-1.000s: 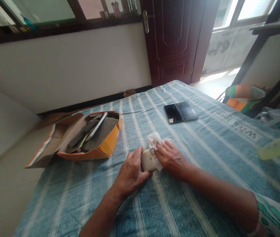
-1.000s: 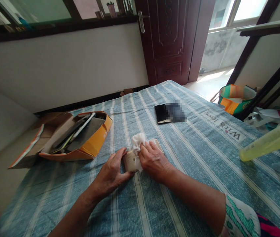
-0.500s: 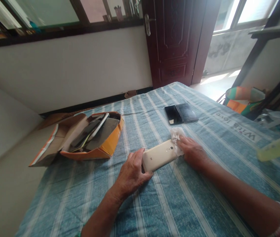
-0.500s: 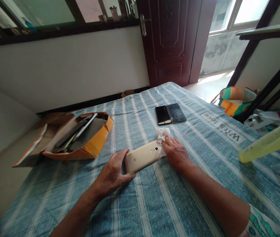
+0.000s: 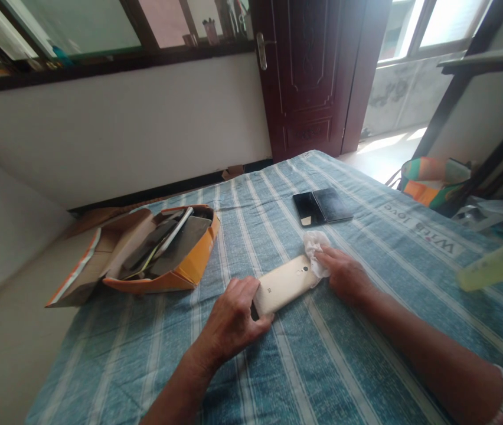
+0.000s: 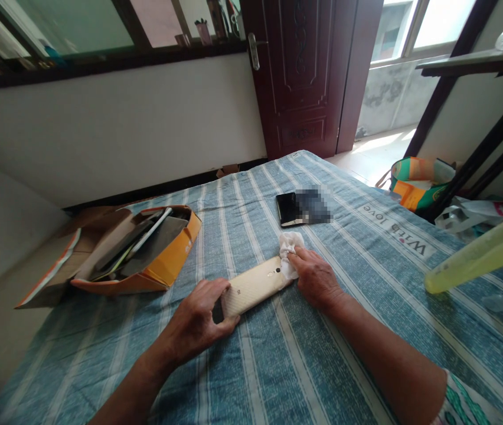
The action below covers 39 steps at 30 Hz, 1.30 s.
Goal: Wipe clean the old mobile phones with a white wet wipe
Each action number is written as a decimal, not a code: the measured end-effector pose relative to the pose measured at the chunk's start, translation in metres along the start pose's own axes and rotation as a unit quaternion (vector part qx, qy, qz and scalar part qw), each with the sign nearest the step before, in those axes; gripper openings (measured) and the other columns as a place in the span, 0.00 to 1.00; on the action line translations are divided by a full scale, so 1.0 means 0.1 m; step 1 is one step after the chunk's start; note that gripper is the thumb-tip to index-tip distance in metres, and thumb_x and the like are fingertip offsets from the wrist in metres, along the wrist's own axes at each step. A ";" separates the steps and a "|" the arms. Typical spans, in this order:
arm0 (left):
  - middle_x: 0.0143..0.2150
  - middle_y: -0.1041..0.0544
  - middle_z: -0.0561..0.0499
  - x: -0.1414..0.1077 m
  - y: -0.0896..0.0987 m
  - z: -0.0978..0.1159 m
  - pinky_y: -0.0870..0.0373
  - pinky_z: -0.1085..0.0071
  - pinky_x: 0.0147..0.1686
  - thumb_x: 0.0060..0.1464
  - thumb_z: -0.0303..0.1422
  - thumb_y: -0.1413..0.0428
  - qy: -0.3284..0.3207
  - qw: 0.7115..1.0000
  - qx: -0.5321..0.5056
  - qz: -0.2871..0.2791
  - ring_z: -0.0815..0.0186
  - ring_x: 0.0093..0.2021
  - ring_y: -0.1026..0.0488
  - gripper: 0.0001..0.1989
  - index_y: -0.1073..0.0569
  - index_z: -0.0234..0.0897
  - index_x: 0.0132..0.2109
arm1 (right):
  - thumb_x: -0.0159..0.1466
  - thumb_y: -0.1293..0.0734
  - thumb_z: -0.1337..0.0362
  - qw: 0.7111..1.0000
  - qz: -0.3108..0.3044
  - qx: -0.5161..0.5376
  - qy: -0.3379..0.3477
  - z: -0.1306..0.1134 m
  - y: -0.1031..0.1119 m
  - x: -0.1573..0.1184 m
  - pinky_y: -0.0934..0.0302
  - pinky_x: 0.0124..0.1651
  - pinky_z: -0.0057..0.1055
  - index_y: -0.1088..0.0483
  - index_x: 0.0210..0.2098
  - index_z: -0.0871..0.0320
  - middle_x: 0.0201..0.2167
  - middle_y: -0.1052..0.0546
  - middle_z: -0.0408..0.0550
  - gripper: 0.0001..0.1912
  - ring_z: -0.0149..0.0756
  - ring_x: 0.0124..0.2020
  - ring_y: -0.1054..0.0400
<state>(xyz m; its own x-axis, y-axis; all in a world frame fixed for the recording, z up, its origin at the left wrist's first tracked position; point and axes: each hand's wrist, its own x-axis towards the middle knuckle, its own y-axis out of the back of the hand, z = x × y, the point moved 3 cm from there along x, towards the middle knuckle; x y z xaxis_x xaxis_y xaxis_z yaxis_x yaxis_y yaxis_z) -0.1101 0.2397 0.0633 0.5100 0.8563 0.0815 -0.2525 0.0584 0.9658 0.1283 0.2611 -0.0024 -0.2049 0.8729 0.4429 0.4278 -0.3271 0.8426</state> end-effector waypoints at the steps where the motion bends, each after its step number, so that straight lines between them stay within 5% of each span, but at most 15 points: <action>1: 0.38 0.25 0.44 0.00 0.01 0.01 0.31 0.60 0.40 0.45 0.33 0.43 0.001 1.000 -0.003 0.002 0.56 0.40 0.31 0.12 0.29 0.35 0.39 | 0.56 0.44 0.80 1.000 0.002 0.012 -0.004 0.01 -0.01 0.00 0.36 0.51 0.36 0.28 0.48 0.58 0.51 0.26 0.53 0.26 0.42 0.50 0.31; 10: 0.31 0.25 0.52 -0.01 0.11 -0.04 0.33 0.69 0.33 0.49 0.38 0.44 0.077 0.988 -0.132 -0.019 0.64 0.32 0.30 0.09 0.26 0.38 0.34 | 0.63 0.40 0.69 0.968 0.055 0.236 -0.068 0.01 0.19 0.08 0.35 0.39 0.31 0.26 0.39 0.58 0.37 0.23 0.49 0.12 0.37 0.37 0.29; 17: 0.24 0.27 0.54 0.03 0.10 -0.11 0.33 0.72 0.30 0.59 0.43 0.55 0.100 0.975 -0.199 0.009 0.66 0.27 0.30 0.19 0.26 0.39 0.29 | 0.65 0.41 0.63 0.919 0.049 0.374 -0.110 -0.11 0.21 0.11 0.37 0.37 0.30 0.27 0.32 0.58 0.30 0.26 0.45 0.12 0.35 0.33 0.31; 22: 0.22 0.28 0.54 0.04 0.10 -0.19 0.33 0.72 0.30 0.59 0.45 0.55 0.150 0.962 -0.219 0.064 0.66 0.26 0.30 0.21 0.28 0.38 0.27 | 0.65 0.41 0.64 0.913 0.050 0.390 -0.105 -0.14 0.17 0.11 0.38 0.36 0.31 0.28 0.31 0.59 0.30 0.26 0.45 0.11 0.35 0.32 0.32; 31: 0.25 0.26 0.53 0.08 0.02 -0.36 0.32 0.70 0.29 0.55 0.45 0.51 0.192 0.944 -0.215 0.161 0.66 0.24 0.30 0.19 0.24 0.35 0.37 | 0.64 0.40 0.64 0.915 0.041 0.389 -0.100 -0.13 0.16 0.10 0.38 0.39 0.33 0.26 0.34 0.58 0.34 0.24 0.47 0.11 0.38 0.36 0.30; 39: 0.25 0.26 0.52 0.08 -0.06 -0.43 0.34 0.71 0.32 0.55 0.40 0.53 0.202 0.961 -0.153 0.108 0.65 0.28 0.29 0.16 0.27 0.37 0.30 | 0.64 0.40 0.63 0.921 0.044 0.375 -0.096 -0.14 0.16 0.09 0.37 0.38 0.34 0.25 0.34 0.58 0.33 0.24 0.47 0.12 0.38 0.35 0.31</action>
<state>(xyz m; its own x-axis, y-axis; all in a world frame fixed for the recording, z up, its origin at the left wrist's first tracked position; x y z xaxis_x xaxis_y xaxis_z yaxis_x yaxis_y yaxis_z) -0.1397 0.2678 0.0475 0.0731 0.9913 0.1093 -0.5787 -0.0471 0.8142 0.1214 0.2589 0.0195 -0.0117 0.9260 0.3773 0.9379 -0.1207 0.3254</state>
